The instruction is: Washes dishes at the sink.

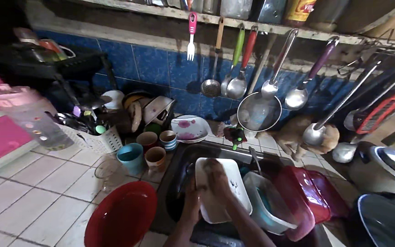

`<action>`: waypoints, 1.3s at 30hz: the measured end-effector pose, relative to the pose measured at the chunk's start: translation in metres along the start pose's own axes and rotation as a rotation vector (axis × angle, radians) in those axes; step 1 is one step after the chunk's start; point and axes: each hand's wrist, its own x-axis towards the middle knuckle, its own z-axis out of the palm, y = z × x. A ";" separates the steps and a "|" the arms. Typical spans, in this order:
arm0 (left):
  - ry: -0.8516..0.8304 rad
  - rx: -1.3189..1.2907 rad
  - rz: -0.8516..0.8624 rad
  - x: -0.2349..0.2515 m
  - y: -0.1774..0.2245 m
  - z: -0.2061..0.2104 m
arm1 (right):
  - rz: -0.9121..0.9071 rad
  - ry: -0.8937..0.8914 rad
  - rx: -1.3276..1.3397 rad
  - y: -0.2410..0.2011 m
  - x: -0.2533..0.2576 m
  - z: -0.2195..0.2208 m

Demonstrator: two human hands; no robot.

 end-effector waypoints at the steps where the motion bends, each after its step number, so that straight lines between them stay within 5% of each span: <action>1: 0.004 -0.023 0.007 -0.002 -0.003 -0.002 | 0.036 0.100 -0.022 0.012 0.004 0.002; 4: -0.001 -0.045 0.011 -0.002 -0.009 -0.001 | 0.168 0.247 -0.027 0.027 0.011 0.007; 8: 0.003 -0.093 -0.007 -0.004 -0.013 0.006 | 0.090 0.132 0.097 -0.011 0.001 0.017; 14: 0.025 -0.115 -0.008 -0.004 -0.014 0.000 | 0.225 0.376 -0.217 0.044 0.018 0.009; 16: -0.012 -0.116 -0.011 -0.001 -0.015 0.001 | 0.162 0.325 -0.107 0.020 0.013 0.017; 18: -0.044 -0.155 -0.004 0.002 -0.016 0.000 | 0.073 0.084 0.033 -0.012 0.000 0.020; 21: -0.009 -0.209 0.053 0.015 -0.011 -0.006 | -0.125 -0.096 -0.026 -0.032 -0.022 0.022; 25: 0.102 0.036 0.134 0.031 0.003 -0.024 | -0.369 -0.058 -0.038 -0.002 -0.067 0.021; 32: 0.038 0.231 0.155 0.012 0.008 0.003 | -0.012 0.368 -0.281 0.047 0.000 -0.007; 36: -0.029 0.186 0.169 0.019 0.000 0.009 | -0.197 0.087 -0.007 0.008 -0.004 0.001; 39: -0.009 0.217 0.155 0.036 0.013 -0.012 | -0.344 -0.263 -0.099 -0.013 -0.043 -0.010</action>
